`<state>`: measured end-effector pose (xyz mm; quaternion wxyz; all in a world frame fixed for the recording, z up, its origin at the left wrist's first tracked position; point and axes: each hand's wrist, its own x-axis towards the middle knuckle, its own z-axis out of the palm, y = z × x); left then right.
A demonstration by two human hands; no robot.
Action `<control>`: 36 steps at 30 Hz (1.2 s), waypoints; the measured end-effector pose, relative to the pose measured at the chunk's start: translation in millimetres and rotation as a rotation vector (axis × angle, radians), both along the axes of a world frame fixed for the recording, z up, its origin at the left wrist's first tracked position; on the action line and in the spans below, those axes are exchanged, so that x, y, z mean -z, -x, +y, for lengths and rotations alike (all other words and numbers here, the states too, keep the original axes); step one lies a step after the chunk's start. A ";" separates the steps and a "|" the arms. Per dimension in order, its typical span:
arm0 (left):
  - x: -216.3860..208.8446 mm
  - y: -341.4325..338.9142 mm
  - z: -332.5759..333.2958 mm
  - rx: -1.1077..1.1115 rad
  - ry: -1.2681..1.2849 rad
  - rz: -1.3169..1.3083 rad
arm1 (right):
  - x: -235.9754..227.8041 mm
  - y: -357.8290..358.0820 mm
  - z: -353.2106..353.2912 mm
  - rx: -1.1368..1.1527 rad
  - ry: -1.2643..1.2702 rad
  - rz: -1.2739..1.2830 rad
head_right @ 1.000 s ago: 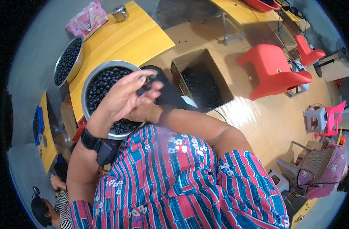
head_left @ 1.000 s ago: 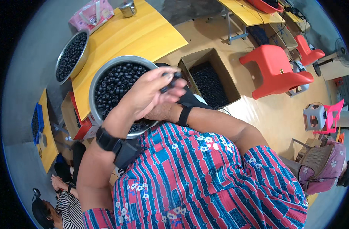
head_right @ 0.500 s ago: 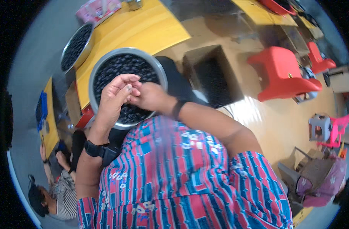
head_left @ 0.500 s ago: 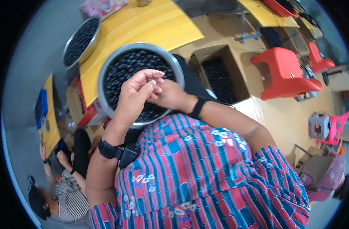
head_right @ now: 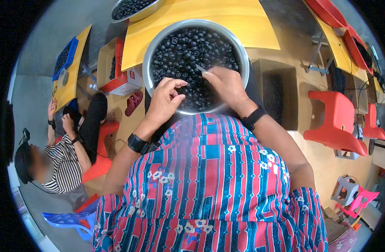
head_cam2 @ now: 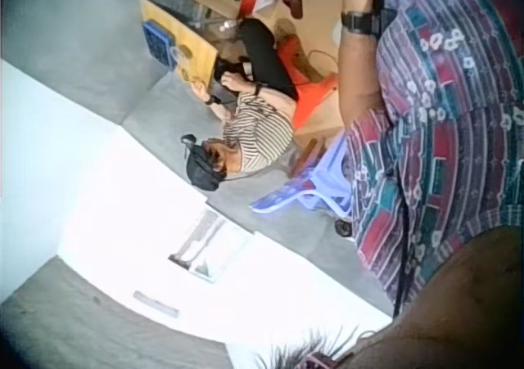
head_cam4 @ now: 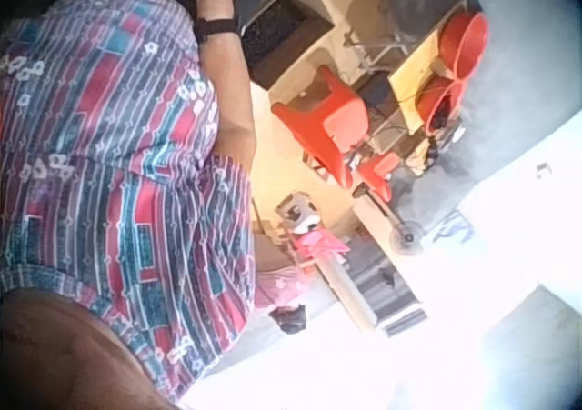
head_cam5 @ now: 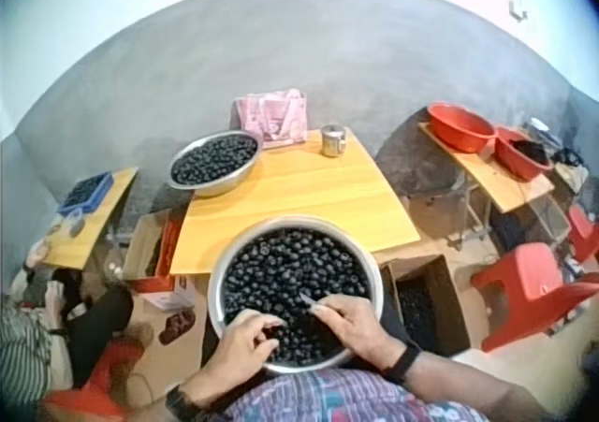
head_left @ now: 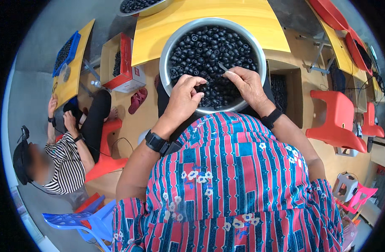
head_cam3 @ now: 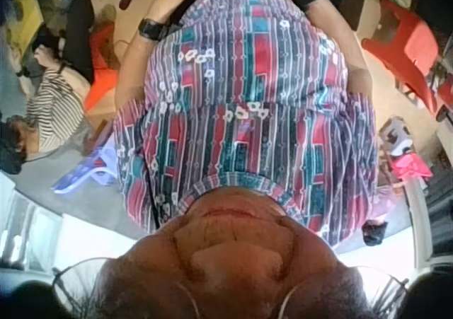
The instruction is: The recorder uses a small handheld tool to peel the skins off small, round black objects.
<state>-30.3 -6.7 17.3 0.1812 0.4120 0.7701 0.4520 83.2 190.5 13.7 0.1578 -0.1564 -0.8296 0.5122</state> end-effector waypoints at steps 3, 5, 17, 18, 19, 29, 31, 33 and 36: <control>-3.0 2.9 3.6 0.019 0.002 0.041 | -0.4 0.1 -0.3 0.000 -0.006 0.001; -2.7 4.1 6.9 0.029 0.003 0.043 | -1.6 0.1 -0.8 -0.002 0.017 -0.012; 10.1 12.5 17.7 -0.001 -0.037 0.212 | -0.7 -1.7 0.5 -0.003 0.058 -0.007; 9.9 12.5 15.4 -0.062 -0.046 -0.049 | 0.4 -2.1 0.5 -0.007 0.056 -0.010; 9.7 11.8 13.6 -0.122 -0.056 -0.311 | 0.0 -2.3 0.6 -0.006 0.056 -0.009; 12.0 -10.0 15.4 -0.116 -0.380 -1.084 | -4.1 -1.2 -5.4 -0.161 0.085 0.050; 8.0 -13.1 16.7 -0.113 -0.418 -1.106 | -5.7 -1.8 -5.3 -0.161 0.092 0.009; 11.4 -15.5 16.4 -0.102 -0.448 -1.111 | -7.6 -2.2 -7.4 -0.181 0.087 0.015; 14.2 -18.4 15.5 -0.079 -0.496 -1.146 | -10.8 -4.4 -10.3 -0.191 0.032 0.041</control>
